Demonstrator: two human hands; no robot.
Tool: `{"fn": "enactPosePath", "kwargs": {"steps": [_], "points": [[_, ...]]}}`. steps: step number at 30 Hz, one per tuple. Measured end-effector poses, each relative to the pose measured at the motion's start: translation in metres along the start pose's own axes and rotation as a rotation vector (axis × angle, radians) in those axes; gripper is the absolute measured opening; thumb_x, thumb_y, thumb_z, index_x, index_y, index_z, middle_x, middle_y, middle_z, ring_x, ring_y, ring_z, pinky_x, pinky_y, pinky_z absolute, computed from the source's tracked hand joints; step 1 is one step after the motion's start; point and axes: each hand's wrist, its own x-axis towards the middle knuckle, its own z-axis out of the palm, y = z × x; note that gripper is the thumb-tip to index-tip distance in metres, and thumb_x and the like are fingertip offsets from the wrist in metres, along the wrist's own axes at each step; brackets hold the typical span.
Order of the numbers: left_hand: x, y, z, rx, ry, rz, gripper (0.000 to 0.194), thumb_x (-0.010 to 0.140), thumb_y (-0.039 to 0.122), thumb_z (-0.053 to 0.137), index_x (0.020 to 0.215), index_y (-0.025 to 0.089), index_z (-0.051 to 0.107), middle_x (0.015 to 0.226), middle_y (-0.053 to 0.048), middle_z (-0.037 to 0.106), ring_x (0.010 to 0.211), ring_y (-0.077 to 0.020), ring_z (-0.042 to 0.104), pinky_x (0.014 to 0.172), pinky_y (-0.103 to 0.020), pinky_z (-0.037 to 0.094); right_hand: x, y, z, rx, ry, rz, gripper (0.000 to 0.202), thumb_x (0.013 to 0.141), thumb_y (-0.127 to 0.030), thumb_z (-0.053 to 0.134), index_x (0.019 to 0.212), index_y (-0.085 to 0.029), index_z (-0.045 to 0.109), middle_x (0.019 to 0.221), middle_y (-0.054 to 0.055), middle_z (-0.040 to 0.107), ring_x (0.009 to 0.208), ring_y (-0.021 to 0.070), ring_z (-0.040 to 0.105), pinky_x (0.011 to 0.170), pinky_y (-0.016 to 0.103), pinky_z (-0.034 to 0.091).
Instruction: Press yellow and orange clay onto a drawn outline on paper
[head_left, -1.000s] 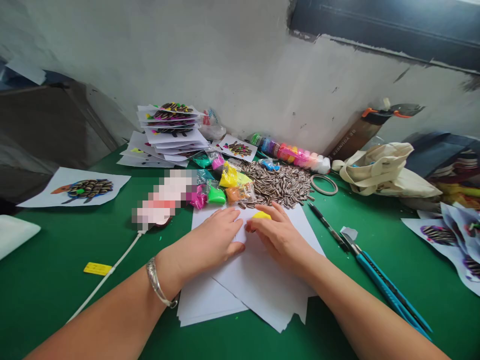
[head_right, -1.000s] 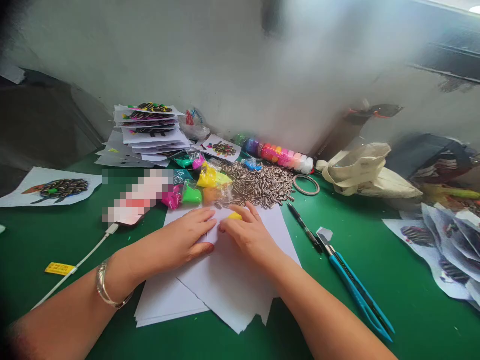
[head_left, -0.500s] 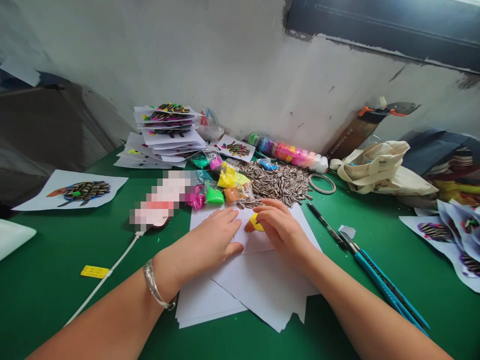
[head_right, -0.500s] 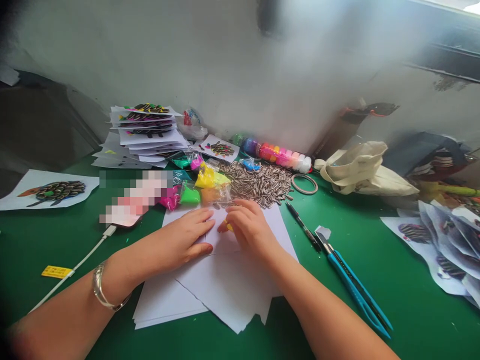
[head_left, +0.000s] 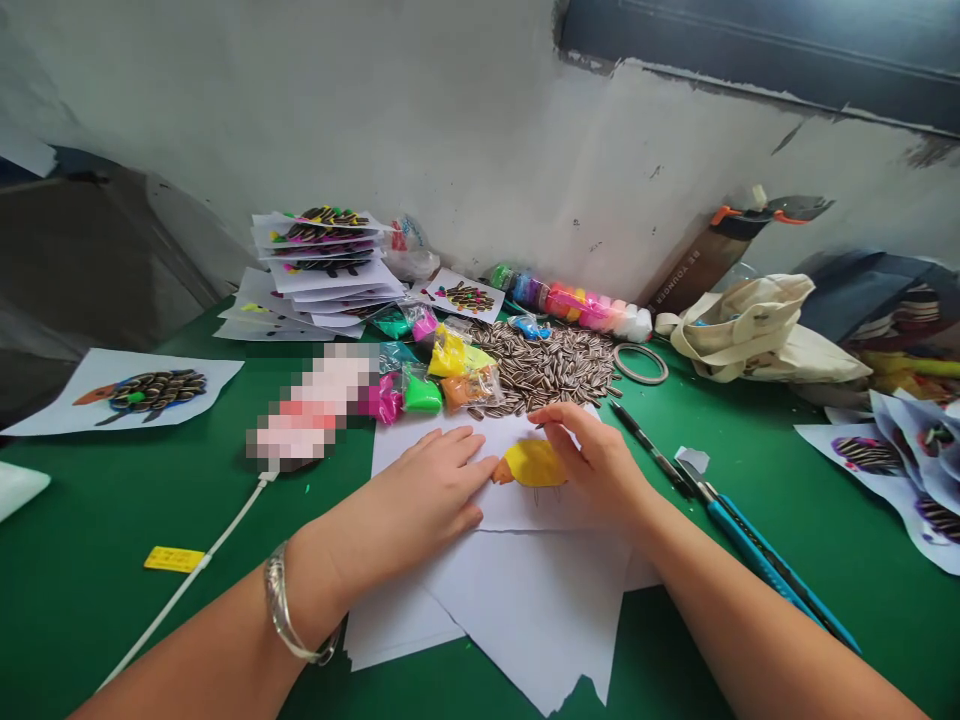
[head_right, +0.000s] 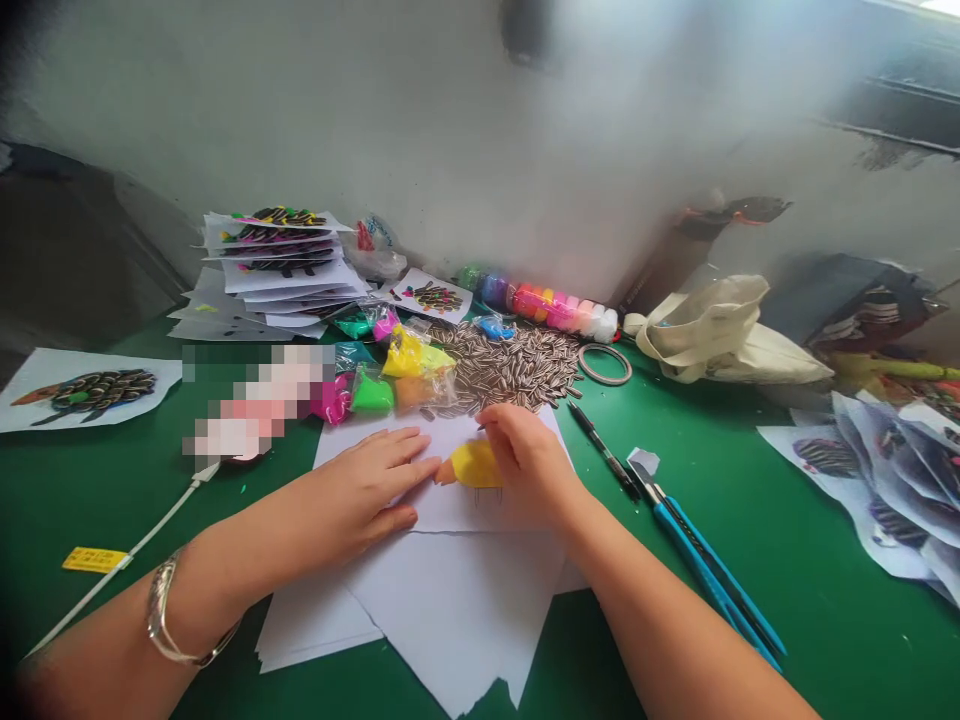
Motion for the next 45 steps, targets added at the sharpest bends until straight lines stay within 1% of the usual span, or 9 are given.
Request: {"fn": "enactPosePath", "kwargs": {"steps": [5, 10, 19, 26, 30, 34, 37, 40, 45], "points": [[0.001, 0.002, -0.001, -0.042, -0.031, 0.002, 0.021, 0.092, 0.019, 0.056, 0.113, 0.021, 0.060, 0.112, -0.009, 0.059, 0.106, -0.0266, 0.055, 0.092, -0.041, 0.048, -0.003, -0.012, 0.005, -0.053, -0.090, -0.307, 0.022, 0.099, -0.017, 0.042, 0.100, -0.019, 0.064, 0.104, 0.012, 0.069, 0.102, 0.0212, 0.062, 0.088, 0.036, 0.050], [0.001, -0.001, -0.004, -0.088, -0.051, -0.015, 0.015, 0.096, 0.024, 0.053, 0.109, 0.022, 0.061, 0.105, -0.006, 0.057, 0.092, -0.0224, 0.057, 0.083, -0.037, 0.050, -0.003, -0.018, 0.003, -0.051, -0.107, -0.332, 0.022, 0.099, -0.016, 0.042, 0.094, -0.019, 0.064, 0.105, 0.012, 0.069, 0.104, 0.0198, 0.060, 0.089, 0.034, 0.050], [0.002, 0.001, 0.003, 0.003, -0.065, -0.003, 0.024, 0.092, 0.022, 0.059, 0.116, 0.021, 0.061, 0.110, -0.010, 0.057, 0.104, -0.0276, 0.057, 0.089, -0.043, 0.051, 0.001, -0.018, 0.007, 0.013, -0.094, -0.248, 0.025, 0.097, -0.015, 0.039, 0.092, -0.019, 0.063, 0.094, 0.009, 0.071, 0.088, 0.0189, 0.064, 0.080, 0.033, 0.051], [0.002, 0.003, -0.005, -0.072, -0.053, -0.029, 0.019, 0.092, 0.023, 0.060, 0.111, 0.022, 0.063, 0.108, -0.007, 0.060, 0.103, -0.0260, 0.058, 0.090, -0.041, 0.050, -0.003, -0.008, 0.010, 0.090, -0.090, -0.011, 0.021, 0.097, -0.018, 0.042, 0.097, -0.021, 0.063, 0.094, 0.006, 0.067, 0.088, 0.0180, 0.063, 0.079, 0.031, 0.049], [0.004, 0.006, -0.001, -0.061, -0.030, -0.034, 0.023, 0.090, 0.022, 0.061, 0.114, 0.022, 0.061, 0.107, -0.006, 0.059, 0.103, -0.0256, 0.057, 0.089, -0.039, 0.049, -0.002, -0.007, 0.012, 0.175, -0.095, 0.137, 0.020, 0.096, -0.020, 0.043, 0.094, -0.022, 0.063, 0.091, 0.003, 0.068, 0.081, 0.0165, 0.062, 0.074, 0.029, 0.047], [0.005, 0.007, 0.004, 0.011, -0.024, -0.039, 0.024, 0.091, 0.022, 0.060, 0.115, 0.019, 0.062, 0.109, -0.009, 0.057, 0.106, -0.0286, 0.055, 0.092, -0.043, 0.047, 0.000, -0.006, 0.014, 0.242, -0.080, 0.188, 0.019, 0.095, -0.021, 0.044, 0.093, -0.022, 0.063, 0.090, 0.003, 0.068, 0.080, 0.0157, 0.061, 0.072, 0.028, 0.047], [0.004, 0.006, 0.002, -0.041, -0.037, -0.043, 0.021, 0.091, 0.022, 0.059, 0.112, 0.020, 0.062, 0.109, -0.008, 0.057, 0.104, -0.0264, 0.056, 0.090, -0.040, 0.047, 0.000, -0.004, 0.015, 0.252, -0.081, 0.193, 0.019, 0.096, -0.021, 0.043, 0.093, -0.022, 0.062, 0.091, 0.003, 0.069, 0.080, 0.0158, 0.061, 0.072, 0.028, 0.047], [0.003, 0.002, -0.004, -0.141, -0.053, -0.068, 0.016, 0.093, 0.022, 0.056, 0.107, 0.020, 0.062, 0.110, -0.006, 0.058, 0.103, -0.0233, 0.057, 0.091, -0.036, 0.047, 0.001, -0.004, 0.011, 0.199, -0.037, 0.101, 0.019, 0.097, -0.021, 0.045, 0.095, -0.022, 0.063, 0.094, 0.004, 0.069, 0.085, 0.0173, 0.061, 0.076, 0.031, 0.047], [0.003, -0.003, -0.004, -0.201, -0.027, -0.086, 0.016, 0.091, 0.024, 0.055, 0.106, 0.021, 0.061, 0.109, -0.005, 0.059, 0.101, -0.0230, 0.058, 0.090, -0.036, 0.048, 0.004, -0.018, 0.005, -0.080, -0.052, -0.268, 0.022, 0.099, -0.019, 0.047, 0.092, -0.022, 0.068, 0.090, 0.006, 0.070, 0.086, 0.0201, 0.055, 0.080, 0.036, 0.043]]}}
